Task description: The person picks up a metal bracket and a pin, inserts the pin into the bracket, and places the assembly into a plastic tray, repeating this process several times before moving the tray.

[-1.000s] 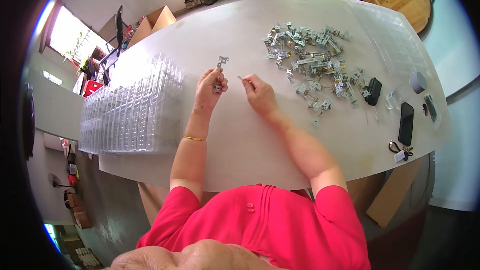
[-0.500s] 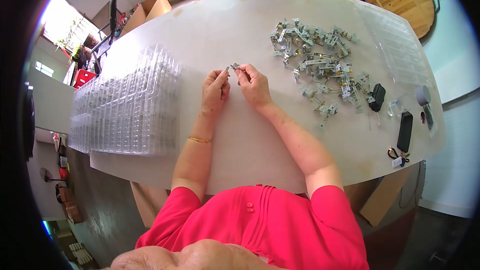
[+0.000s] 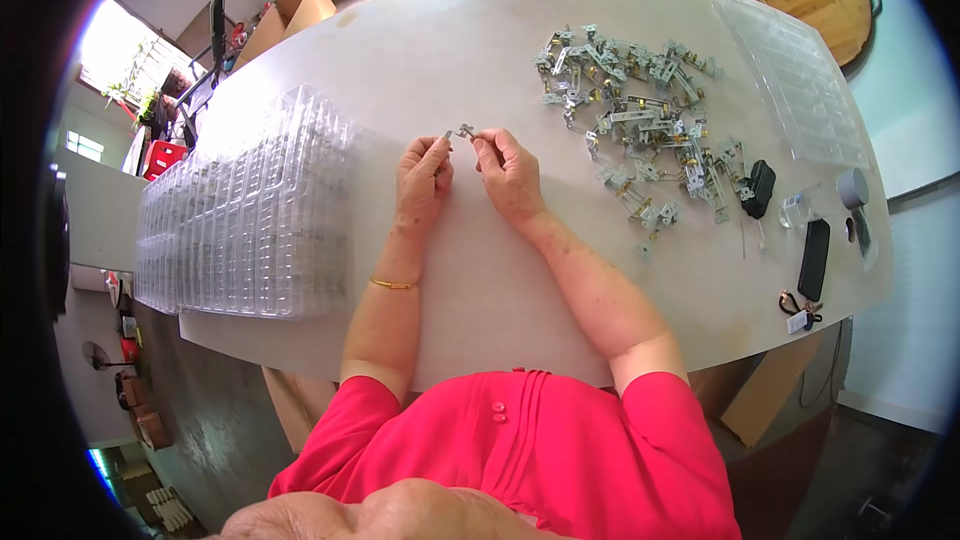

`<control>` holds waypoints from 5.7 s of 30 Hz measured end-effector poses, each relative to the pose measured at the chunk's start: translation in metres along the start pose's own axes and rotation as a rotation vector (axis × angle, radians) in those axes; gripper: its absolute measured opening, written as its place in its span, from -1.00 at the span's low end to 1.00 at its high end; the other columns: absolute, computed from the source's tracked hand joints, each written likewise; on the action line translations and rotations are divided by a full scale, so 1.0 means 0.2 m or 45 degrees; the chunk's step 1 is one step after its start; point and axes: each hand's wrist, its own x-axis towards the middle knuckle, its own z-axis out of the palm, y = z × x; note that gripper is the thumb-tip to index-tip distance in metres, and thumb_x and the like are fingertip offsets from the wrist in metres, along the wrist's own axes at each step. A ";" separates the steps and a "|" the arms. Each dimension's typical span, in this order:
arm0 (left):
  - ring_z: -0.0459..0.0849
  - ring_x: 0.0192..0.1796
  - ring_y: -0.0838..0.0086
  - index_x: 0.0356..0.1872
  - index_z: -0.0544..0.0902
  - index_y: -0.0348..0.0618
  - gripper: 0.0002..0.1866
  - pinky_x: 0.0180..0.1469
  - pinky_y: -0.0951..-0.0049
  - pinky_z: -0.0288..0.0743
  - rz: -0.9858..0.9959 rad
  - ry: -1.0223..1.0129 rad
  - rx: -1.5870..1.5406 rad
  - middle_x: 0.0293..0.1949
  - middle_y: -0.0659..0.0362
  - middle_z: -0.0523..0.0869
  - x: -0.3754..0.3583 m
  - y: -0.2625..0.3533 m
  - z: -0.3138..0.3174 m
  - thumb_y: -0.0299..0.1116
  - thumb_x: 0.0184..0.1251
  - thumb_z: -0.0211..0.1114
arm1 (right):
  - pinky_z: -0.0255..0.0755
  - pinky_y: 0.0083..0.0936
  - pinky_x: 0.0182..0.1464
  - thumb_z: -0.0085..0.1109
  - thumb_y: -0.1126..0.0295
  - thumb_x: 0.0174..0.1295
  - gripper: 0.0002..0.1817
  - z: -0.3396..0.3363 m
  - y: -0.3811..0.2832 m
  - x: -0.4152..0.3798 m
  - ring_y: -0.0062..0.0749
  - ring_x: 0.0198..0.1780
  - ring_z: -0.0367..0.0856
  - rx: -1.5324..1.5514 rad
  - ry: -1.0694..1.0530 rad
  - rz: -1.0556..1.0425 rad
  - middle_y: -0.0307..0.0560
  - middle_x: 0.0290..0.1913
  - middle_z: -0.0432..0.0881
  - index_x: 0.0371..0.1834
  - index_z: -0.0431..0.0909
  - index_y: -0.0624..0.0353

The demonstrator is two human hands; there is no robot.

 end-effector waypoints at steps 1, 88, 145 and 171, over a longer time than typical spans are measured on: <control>0.36 -0.61 0.74 -0.18 0.59 -0.16 -0.83 -0.60 0.66 0.09 0.007 0.000 -0.015 -0.50 0.36 0.53 0.00 0.00 0.00 -0.30 0.55 0.34 | 0.47 -0.58 -0.34 0.22 0.38 0.50 -0.88 0.00 0.00 0.00 -0.66 -0.42 0.54 0.004 -0.004 -0.008 -0.25 -0.44 0.66 -0.07 0.65 0.18; 0.40 -0.44 0.79 -0.22 0.62 -0.18 -0.90 -0.42 0.69 0.25 0.058 -0.203 0.327 -0.42 0.41 0.59 -0.04 0.03 -0.01 -0.41 0.50 0.36 | 0.58 -0.51 0.19 0.11 0.45 0.49 -0.79 -0.20 0.02 0.13 -0.47 0.03 0.68 0.542 -0.496 0.406 -0.09 -0.01 0.72 0.04 0.65 0.30; 0.51 -0.40 0.60 -0.13 0.62 -0.18 -0.72 -0.27 0.49 0.52 0.118 -0.249 -0.047 -0.45 0.32 0.50 0.02 -0.02 -0.04 -0.19 0.70 0.09 | 0.38 -0.65 -0.36 0.29 0.33 0.50 -0.89 -0.04 0.00 0.01 -0.73 -0.42 0.45 0.095 -0.120 -0.106 -0.37 -0.46 0.57 -0.06 0.69 0.09; 0.45 -0.32 0.53 -0.30 0.60 -0.22 -0.67 -0.22 0.44 0.38 0.276 -0.081 0.818 -0.43 0.24 0.52 -0.04 0.04 0.00 -0.17 0.60 0.12 | 0.40 -0.55 -0.39 0.22 0.42 0.49 -0.82 -0.05 -0.08 -0.01 -0.60 -0.49 0.46 -0.146 -0.069 -0.237 -0.22 -0.52 0.57 0.08 0.57 0.15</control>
